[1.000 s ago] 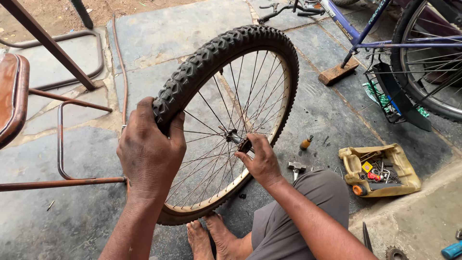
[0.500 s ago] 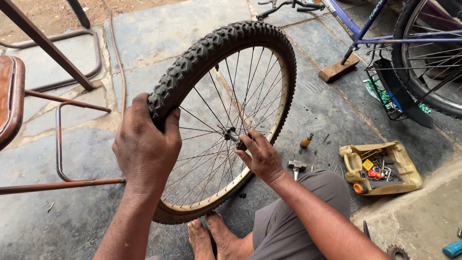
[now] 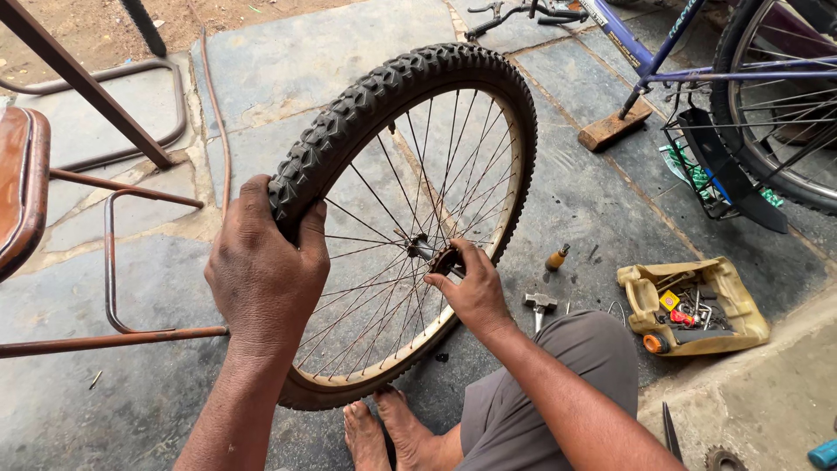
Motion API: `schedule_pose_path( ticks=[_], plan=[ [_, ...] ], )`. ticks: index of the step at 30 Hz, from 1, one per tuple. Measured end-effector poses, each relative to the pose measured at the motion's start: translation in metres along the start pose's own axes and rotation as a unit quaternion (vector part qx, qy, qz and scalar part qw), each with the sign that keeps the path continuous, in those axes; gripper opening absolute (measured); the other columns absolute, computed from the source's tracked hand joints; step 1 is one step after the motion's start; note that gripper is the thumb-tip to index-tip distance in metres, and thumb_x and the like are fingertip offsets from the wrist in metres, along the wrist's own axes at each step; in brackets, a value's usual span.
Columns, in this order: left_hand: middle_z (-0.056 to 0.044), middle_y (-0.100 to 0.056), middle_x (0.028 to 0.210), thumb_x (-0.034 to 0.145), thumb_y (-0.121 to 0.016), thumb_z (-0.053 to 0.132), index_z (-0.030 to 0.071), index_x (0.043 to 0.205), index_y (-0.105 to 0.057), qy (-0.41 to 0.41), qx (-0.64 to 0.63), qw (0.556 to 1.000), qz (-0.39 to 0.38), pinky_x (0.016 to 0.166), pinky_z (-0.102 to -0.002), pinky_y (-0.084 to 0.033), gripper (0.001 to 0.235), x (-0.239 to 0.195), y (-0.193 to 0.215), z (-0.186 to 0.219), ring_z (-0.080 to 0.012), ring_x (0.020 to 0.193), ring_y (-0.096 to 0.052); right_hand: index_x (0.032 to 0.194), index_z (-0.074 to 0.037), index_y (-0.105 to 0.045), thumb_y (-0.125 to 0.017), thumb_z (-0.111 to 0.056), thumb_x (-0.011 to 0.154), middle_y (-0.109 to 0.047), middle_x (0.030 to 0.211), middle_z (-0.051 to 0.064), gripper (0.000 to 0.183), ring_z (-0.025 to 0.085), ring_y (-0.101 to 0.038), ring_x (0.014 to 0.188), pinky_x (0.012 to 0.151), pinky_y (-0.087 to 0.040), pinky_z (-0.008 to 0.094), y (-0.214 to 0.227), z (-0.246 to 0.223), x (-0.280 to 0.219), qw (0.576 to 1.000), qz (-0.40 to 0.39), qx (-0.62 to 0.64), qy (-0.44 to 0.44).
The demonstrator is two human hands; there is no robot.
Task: The person disassembles and reassembles the hub of a bicycle wheel. They use a screwdriver to remove a nut, a wrench to loosen the axle, and then reassemble the components including a chainring and nut.
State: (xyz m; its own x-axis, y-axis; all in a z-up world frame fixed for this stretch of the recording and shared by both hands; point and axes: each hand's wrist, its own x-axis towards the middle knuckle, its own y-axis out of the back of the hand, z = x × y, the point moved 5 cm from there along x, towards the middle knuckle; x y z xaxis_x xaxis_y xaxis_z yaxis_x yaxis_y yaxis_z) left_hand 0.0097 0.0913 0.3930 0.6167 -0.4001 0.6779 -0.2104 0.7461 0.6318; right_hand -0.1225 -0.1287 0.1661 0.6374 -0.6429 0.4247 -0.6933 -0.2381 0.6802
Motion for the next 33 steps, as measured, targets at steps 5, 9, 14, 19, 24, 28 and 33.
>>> schedule_pose_path(
  ticks=[5,9,14,19,24,28,33],
  plan=[
    [-0.016,-0.067,0.096,0.096,-0.075,0.036,-0.001,0.13,-0.06,-0.015,0.0,1.0,0.007,0.067,-0.05,-0.055,0.052,0.002,-0.002,0.001,-0.0329,0.084,-0.072,0.143,-0.014,-0.04,-0.08,-0.04,0.082,-0.059,0.124,0.019,0.078,0.033,-0.065,0.112,0.094,-0.062,0.037,-0.002,0.004,0.006,0.974,0.075,-0.056,0.208],
    [-0.017,-0.066,0.099,0.096,-0.075,0.034,-0.001,0.13,-0.059,-0.023,0.006,1.0,0.012,0.066,-0.05,-0.055,0.052,0.003,-0.003,0.003,-0.0336,0.084,-0.071,0.146,-0.013,-0.039,-0.076,-0.039,0.091,-0.057,0.125,0.023,0.071,0.034,-0.065,0.11,0.089,-0.063,0.036,-0.003,0.007,0.008,0.961,0.062,-0.129,0.237],
    [-0.017,-0.066,0.099,0.098,-0.075,0.034,-0.001,0.131,-0.059,-0.015,0.0,1.0,-0.003,0.068,-0.051,-0.055,0.051,0.0,-0.003,0.002,-0.0351,0.085,-0.071,0.141,-0.014,-0.044,-0.073,-0.047,0.092,-0.058,0.127,0.02,0.066,0.033,-0.066,0.112,0.088,-0.063,0.038,0.01,-0.007,-0.001,0.965,0.065,-0.112,0.229],
    [-0.017,-0.066,0.097,0.095,-0.074,0.033,-0.001,0.129,-0.059,-0.005,-0.005,1.0,-0.009,0.069,-0.052,-0.054,0.051,0.004,0.0,0.004,-0.0349,0.085,-0.071,0.138,-0.002,-0.046,-0.075,-0.05,0.086,-0.063,0.125,0.029,0.077,0.04,-0.069,0.109,0.083,-0.064,0.045,0.006,0.013,0.015,0.927,-0.022,0.249,-0.28],
    [-0.017,-0.067,0.097,0.094,-0.075,0.033,-0.001,0.129,-0.059,0.001,0.0,1.0,-0.011,0.071,-0.053,-0.053,0.052,0.005,0.001,0.001,-0.0351,0.087,-0.071,0.135,-0.01,-0.046,-0.08,-0.05,0.081,-0.061,0.129,0.017,0.075,0.032,-0.063,0.12,0.091,-0.059,0.046,0.007,-0.005,0.018,0.99,-0.038,0.044,-0.129],
    [-0.016,-0.067,0.099,0.095,-0.074,0.034,0.0,0.13,-0.059,0.002,-0.014,1.0,-0.014,0.072,-0.053,-0.054,0.052,0.004,0.0,0.0,-0.0342,0.089,-0.072,0.137,-0.009,-0.044,-0.08,-0.048,0.086,-0.063,0.124,0.018,0.074,0.032,-0.065,0.118,0.093,-0.06,0.042,0.006,-0.001,0.009,0.999,0.011,0.031,-0.03],
    [-0.017,-0.067,0.098,0.095,-0.074,0.034,0.0,0.13,-0.059,0.011,-0.009,1.0,-0.019,0.071,-0.052,-0.054,0.051,0.008,-0.001,-0.001,-0.0344,0.087,-0.072,0.141,-0.007,-0.042,-0.08,-0.041,0.086,-0.059,0.124,0.02,0.075,0.031,-0.066,0.113,0.091,-0.063,0.034,0.001,-0.001,0.009,0.982,0.058,-0.044,0.176]
  ],
)
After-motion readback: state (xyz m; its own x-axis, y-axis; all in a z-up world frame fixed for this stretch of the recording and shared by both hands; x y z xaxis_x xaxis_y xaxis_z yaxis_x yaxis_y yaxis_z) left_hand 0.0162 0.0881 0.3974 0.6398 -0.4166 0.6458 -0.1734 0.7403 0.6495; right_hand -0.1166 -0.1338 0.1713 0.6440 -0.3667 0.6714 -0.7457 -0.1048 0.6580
